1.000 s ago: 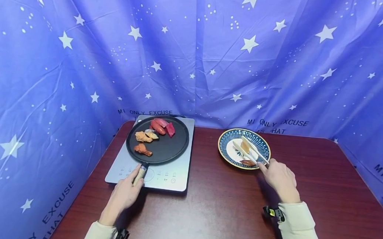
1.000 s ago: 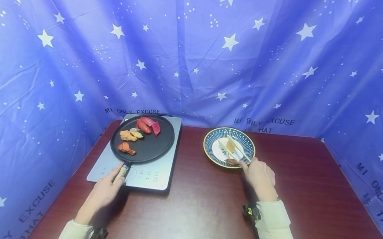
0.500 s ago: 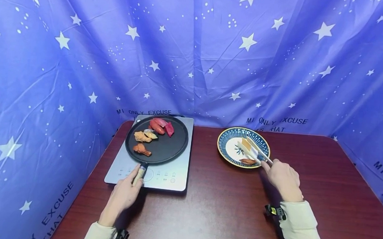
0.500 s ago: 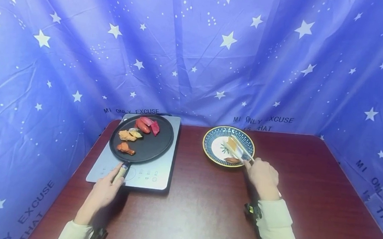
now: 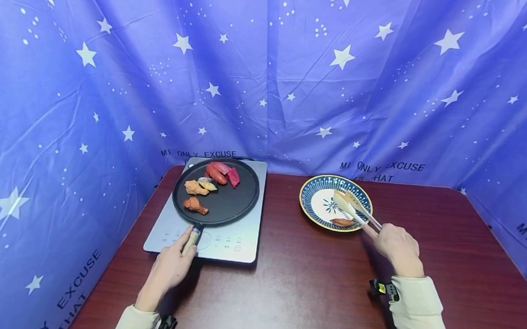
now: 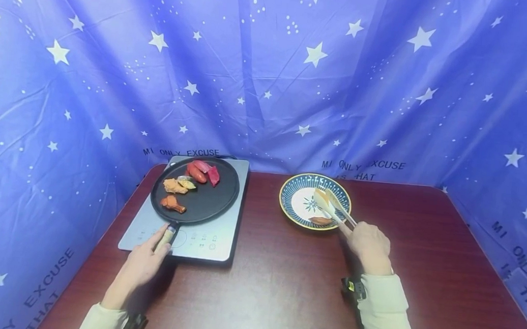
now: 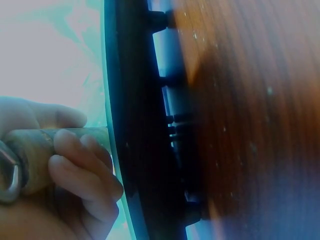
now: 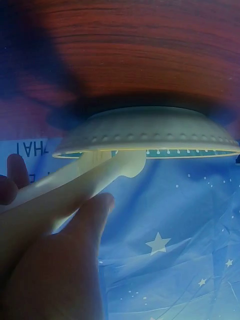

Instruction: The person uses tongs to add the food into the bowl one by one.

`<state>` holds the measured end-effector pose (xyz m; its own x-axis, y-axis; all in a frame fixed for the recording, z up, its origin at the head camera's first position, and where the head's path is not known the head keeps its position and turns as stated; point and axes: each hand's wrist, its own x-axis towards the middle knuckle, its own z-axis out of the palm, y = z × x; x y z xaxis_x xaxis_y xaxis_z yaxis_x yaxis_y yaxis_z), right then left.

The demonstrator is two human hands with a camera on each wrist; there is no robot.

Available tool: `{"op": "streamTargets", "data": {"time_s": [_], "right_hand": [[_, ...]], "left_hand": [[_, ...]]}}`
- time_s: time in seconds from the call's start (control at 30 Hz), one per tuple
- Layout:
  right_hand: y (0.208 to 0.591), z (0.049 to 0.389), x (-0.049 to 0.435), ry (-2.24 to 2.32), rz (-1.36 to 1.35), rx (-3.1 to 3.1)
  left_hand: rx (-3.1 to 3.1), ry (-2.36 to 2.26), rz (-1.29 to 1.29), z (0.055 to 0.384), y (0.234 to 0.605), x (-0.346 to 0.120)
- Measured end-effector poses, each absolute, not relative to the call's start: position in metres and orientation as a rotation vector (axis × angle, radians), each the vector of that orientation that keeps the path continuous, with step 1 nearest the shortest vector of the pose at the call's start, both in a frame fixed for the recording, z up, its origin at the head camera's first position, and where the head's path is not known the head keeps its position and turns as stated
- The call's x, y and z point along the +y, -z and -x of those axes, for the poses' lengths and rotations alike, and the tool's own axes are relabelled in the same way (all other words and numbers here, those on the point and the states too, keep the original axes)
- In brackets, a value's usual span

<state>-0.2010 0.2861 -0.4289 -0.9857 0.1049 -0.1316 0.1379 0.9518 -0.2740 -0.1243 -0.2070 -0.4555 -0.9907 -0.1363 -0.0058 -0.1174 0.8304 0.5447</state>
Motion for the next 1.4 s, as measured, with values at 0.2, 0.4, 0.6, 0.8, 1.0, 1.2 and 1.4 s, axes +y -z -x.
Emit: {"op": "streamTargets", "data": {"time_s": [0.2,0.4,0.6,0.8,1.0,1.2,1.4], "right_hand": [[0.432,0.202,0.287,0.423,-0.106,3.052],[0.432,0.203,0.289,0.413,0.001,3.150],[0.436,0.207,0.289,0.431,0.037,3.185],[0.442,0.210,0.290,0.448,0.071,3.182],[0.445,0.211,0.291,0.452,0.069,3.169],[0.443,0.211,0.291,0.471,0.082,3.122],[0.441,0.210,0.293,0.461,0.150,3.151]], "left_hand": [[-2.966,0.880,-0.178,0.124,0.456,-0.207],[-2.972,0.887,-0.180,0.124,0.456,-0.207],[-2.972,0.889,-0.187,0.125,0.457,-0.208],[-2.975,0.894,-0.192,0.126,0.458,-0.208],[-2.980,0.889,-0.188,0.125,0.457,-0.208],[-2.987,0.888,-0.198,0.125,0.456,-0.208],[-2.985,0.884,-0.197,0.125,0.457,-0.208]]}}
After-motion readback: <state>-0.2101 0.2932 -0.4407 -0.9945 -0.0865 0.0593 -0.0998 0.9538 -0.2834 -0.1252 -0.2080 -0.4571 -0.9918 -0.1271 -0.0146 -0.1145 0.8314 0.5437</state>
